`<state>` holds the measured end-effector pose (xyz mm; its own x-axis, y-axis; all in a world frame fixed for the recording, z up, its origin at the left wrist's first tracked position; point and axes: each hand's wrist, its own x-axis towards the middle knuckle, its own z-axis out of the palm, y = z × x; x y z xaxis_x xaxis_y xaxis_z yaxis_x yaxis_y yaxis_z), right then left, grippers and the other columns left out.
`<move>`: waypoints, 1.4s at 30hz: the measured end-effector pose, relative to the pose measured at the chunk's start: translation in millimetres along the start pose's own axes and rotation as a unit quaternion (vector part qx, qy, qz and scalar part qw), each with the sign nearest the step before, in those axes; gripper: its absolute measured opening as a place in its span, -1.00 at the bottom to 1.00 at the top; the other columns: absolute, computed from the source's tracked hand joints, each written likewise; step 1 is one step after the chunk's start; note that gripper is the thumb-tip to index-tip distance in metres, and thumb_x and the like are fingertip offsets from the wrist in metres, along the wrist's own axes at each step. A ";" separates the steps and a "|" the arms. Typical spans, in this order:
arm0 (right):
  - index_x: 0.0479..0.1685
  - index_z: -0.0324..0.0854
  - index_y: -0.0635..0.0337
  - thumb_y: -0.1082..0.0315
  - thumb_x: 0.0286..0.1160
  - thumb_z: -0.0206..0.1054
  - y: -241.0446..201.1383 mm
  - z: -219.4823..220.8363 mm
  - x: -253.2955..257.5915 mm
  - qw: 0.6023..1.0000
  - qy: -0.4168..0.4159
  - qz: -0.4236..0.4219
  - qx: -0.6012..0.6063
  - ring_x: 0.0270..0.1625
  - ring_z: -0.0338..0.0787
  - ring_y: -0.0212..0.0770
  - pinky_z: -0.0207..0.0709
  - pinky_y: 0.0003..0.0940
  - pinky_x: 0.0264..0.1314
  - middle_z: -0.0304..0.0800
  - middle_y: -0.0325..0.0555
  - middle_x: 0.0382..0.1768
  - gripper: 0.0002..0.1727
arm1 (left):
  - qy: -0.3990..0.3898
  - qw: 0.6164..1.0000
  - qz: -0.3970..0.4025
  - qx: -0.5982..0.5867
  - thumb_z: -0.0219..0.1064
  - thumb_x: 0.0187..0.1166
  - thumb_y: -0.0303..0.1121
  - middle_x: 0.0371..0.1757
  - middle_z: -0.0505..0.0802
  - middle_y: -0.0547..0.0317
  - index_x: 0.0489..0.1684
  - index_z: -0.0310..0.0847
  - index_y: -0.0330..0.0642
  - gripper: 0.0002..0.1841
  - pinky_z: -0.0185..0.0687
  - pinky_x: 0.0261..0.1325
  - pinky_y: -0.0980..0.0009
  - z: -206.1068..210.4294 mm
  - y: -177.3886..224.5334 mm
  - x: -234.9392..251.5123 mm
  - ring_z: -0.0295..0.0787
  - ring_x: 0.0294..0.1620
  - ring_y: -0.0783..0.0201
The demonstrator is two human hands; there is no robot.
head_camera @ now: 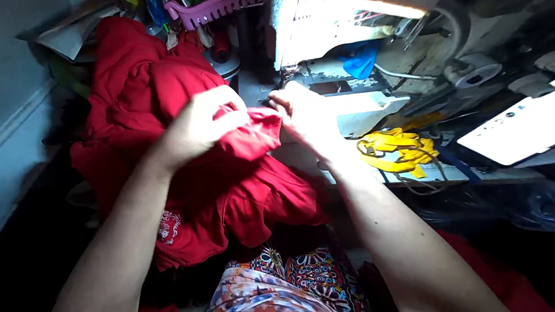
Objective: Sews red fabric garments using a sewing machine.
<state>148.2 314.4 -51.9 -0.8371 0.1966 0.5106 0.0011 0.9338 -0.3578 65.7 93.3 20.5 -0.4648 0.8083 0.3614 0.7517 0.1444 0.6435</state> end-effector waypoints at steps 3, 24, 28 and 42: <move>0.07 0.87 -0.10 0.10 0.73 0.18 38.7 35.2 -14.6 0.978 0.157 -0.092 0.102 -0.09 0.78 -0.32 0.64 -0.33 -0.10 0.80 -0.23 -0.11 -0.68 | 0.252 0.961 -0.088 -0.078 0.27 0.72 -0.34 -0.04 0.78 0.34 0.16 0.59 -0.20 -0.80 0.78 0.09 0.44 -57.8 -21.2 -15.6 0.78 -0.05 0.48; -0.44 0.66 0.23 0.38 0.58 0.38 -53.6 -54.6 -145.7 0.790 -0.150 0.225 0.550 -0.57 0.51 -0.58 0.41 -0.66 -0.48 0.57 -0.34 -0.62 -0.80 | 0.069 0.995 -0.055 -0.049 0.51 0.46 0.08 0.12 0.86 -0.04 0.18 0.72 -0.43 -0.35 0.86 0.11 0.46 147.2 58.9 -143.5 0.87 0.09 0.38; -0.30 0.66 0.19 0.33 0.62 0.33 -58.7 -57.7 -146.9 0.738 -0.105 0.261 0.613 -0.71 0.40 -0.55 0.29 -0.66 -0.65 0.45 -0.34 -0.72 -0.84 | 0.119 0.992 -0.033 0.038 0.42 0.52 -0.30 0.07 0.92 -0.05 0.08 0.79 -0.41 -0.66 0.67 0.35 0.59 151.1 69.0 -132.2 0.84 0.19 0.43; -0.03 0.71 0.38 0.18 0.52 0.47 -76.9 -48.4 -172.4 0.877 -0.059 0.098 0.467 -0.14 0.70 -0.44 0.61 -0.55 -0.03 0.76 -0.04 -0.12 -0.63 | 0.125 0.982 -0.021 -0.143 0.52 0.52 -0.16 -0.04 0.89 0.16 -0.07 0.78 -0.31 -0.66 0.66 0.27 0.51 139.2 49.7 -126.9 0.78 0.07 0.51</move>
<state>318.9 223.2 -74.6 -0.9220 0.2421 0.3021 -0.2506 0.2218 -0.9424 227.2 77.4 -87.3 -0.6194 0.6348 0.4619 0.5839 -0.0208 0.8116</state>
